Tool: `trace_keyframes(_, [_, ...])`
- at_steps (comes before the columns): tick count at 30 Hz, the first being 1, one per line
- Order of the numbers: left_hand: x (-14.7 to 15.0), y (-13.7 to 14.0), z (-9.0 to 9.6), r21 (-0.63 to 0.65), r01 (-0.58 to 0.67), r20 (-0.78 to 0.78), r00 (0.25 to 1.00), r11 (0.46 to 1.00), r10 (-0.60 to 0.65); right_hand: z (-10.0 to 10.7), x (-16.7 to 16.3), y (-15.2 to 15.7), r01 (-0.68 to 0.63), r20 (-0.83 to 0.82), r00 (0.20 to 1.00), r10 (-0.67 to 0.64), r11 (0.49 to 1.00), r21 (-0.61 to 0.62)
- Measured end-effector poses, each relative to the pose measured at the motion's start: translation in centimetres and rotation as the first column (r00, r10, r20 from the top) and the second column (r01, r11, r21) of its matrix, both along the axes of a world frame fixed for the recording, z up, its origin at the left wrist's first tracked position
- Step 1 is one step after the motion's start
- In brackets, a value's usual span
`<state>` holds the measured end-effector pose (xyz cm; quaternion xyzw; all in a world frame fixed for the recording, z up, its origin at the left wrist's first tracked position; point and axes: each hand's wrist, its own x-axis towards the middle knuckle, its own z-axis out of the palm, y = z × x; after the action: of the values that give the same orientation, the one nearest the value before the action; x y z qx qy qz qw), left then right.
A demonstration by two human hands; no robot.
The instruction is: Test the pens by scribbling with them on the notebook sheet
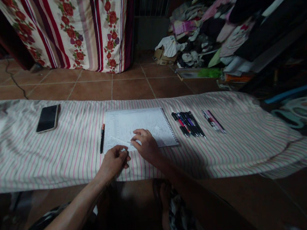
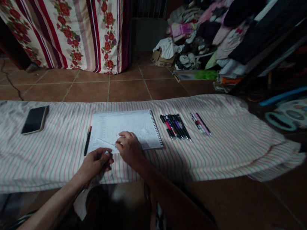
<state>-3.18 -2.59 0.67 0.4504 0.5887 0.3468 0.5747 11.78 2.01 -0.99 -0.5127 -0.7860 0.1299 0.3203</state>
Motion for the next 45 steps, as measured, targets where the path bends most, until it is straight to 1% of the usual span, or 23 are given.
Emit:
trace_keyframes(5, [0.1,0.1,0.1,-0.006,0.001,0.0,1.0,1.0,-0.001,0.1,0.3,0.0,0.007,-0.011,1.0,-0.007,1.0,0.028])
trace_keyframes(9, [0.4,-0.1,0.5,-0.008,-0.007,0.009,1.0,1.0,0.007,0.8,0.6,0.0,0.023,-0.037,0.999,-0.021,0.999,0.039])
trace_keyframes(11, [0.4,-0.3,0.9,0.006,0.006,-0.012,1.0,1.0,-0.006,1.2,0.7,0.0,0.024,-0.058,0.998,-0.022,0.999,0.04])
trace_keyframes(12, [0.3,-0.4,1.1,0.021,0.024,-0.051,0.998,0.999,-0.023,1.4,0.7,-0.1,0.023,-0.068,0.997,-0.021,0.999,0.041])
trace_keyframes(14, [0.0,-0.6,1.6,0.085,0.073,-0.21,0.976,0.994,-0.054,1.7,0.7,-0.2,0.022,-0.079,0.997,-0.019,0.999,0.043])
trace_keyframes(16, [-0.3,-0.7,2.1,0.18,0.134,-0.417,0.907,0.974,-0.048,1.8,0.7,-0.3,0.018,-0.074,0.997,-0.015,0.999,0.044])
trace_keyframes(17, [-0.4,-0.7,2.3,0.215,0.158,-0.486,0.873,0.964,-0.035,1.8,0.7,-0.3,0.013,-0.067,0.998,-0.01,0.999,0.043])
trace_keyframes(18, [-0.5,-0.7,2.4,0.235,0.17,-0.516,0.856,0.957,-0.025,1.8,0.7,-0.3,0.006,-0.061,0.998,-0.004,0.999,0.041])
trace_keyframes(20, [-0.6,-0.5,2.6,0.228,0.156,-0.481,0.876,0.961,-0.028,1.9,0.7,-0.3,-0.004,-0.057,0.998,0.006,0.999,0.032])
trace_keyframes(22, [-0.8,-0.2,2.6,0.2,0.108,-0.399,0.917,0.974,-0.02,2.0,0.7,-0.3,-0.01,-0.06,0.998,0.011,1.0,0.017])
trace_keyframes(24, [-1.0,0.2,2.7,0.185,0.066,-0.348,0.937,0.981,0.003,2.1,0.7,-0.3,-0.015,-0.054,0.998,0.015,1.0,0.002])
trace_keyframes(29, [-1.9,1.0,2.9,0.223,-0.001,-0.355,0.931,0.975,0.082,2.1,0.6,-0.4,-0.001,0.071,0.997,0.003,1.0,-0.026])
trace_keyframes(34, [-2.8,1.4,2.3,0.214,-0.083,-0.328,0.932,0.973,0.152,1.8,0.7,-0.6,-0.028,0.163,0.986,0.041,0.996,-0.081])
trace_keyframes(40, [-3.5,1.6,1.8,0.19,-0.106,-0.339,0.926,0.976,0.166,1.7,0.8,-0.6,-0.029,0.198,0.979,0.052,0.993,-0.116])
trace_keyframes(45, [-3.4,1.3,2.1,0.191,-0.09,-0.326,0.934,0.977,0.149,1.7,1.0,-0.5,-0.002,0.211,0.977,0.02,0.996,-0.084])
